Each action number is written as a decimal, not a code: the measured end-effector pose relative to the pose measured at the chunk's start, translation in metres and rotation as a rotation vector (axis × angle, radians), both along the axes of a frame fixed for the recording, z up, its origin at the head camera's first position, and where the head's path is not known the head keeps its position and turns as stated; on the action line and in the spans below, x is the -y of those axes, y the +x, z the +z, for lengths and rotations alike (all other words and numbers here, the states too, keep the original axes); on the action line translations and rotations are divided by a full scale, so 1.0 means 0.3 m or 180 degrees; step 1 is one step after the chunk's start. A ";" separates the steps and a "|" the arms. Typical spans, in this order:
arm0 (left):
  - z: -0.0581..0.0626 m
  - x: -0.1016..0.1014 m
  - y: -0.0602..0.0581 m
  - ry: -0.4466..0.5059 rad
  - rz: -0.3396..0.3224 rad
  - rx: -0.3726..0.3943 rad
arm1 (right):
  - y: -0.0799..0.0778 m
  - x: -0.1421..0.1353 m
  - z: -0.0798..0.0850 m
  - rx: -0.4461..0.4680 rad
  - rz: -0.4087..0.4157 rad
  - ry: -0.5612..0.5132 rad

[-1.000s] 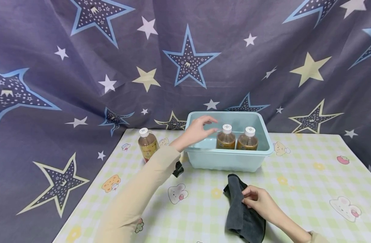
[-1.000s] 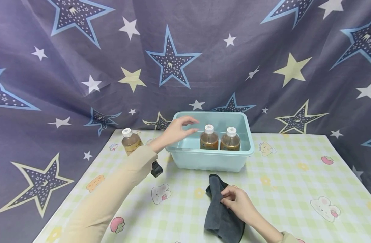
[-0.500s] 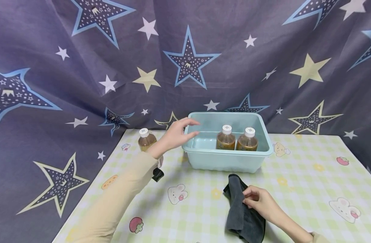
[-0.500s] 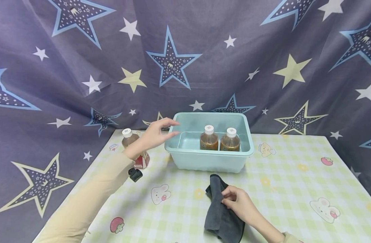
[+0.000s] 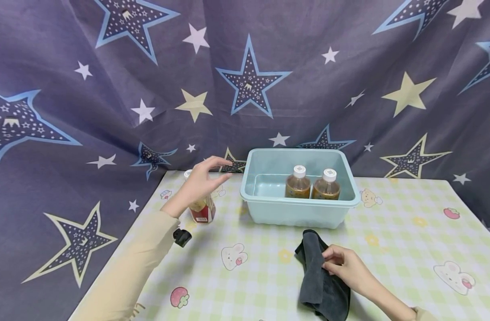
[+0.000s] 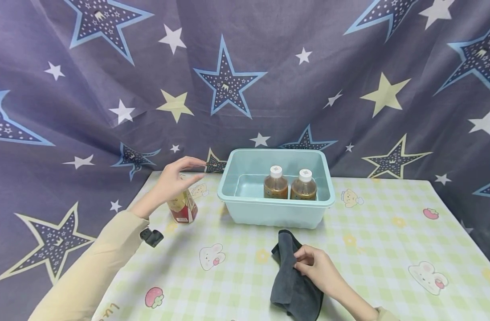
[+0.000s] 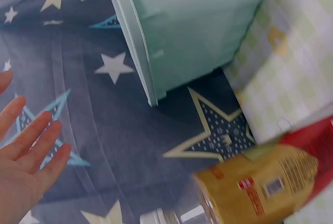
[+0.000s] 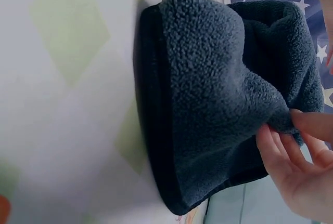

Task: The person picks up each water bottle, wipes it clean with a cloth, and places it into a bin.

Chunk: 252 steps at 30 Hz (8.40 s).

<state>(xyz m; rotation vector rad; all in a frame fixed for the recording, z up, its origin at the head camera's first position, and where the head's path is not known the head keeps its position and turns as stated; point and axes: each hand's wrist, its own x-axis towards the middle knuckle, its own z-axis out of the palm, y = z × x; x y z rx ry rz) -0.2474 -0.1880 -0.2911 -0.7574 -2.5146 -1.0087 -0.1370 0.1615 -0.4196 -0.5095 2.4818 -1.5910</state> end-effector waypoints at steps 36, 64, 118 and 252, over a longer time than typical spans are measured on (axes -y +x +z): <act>-0.152 0.259 -0.027 0.0119 0.0837 0.0092 | 0.009 -0.053 -0.001 -0.0160 -0.0004 -0.0025; -0.201 0.257 -0.042 0.0501 0.0920 0.0338 | 0.008 -0.056 0.000 -0.0096 0.0042 -0.0049; -0.215 -0.231 0.211 0.0934 -0.0666 -0.0730 | 0.001 -0.038 0.027 -0.0226 0.0052 -0.0094; -0.245 -0.405 0.251 0.0500 -0.1107 -0.0818 | -0.042 0.062 0.020 -0.0442 0.0009 0.0004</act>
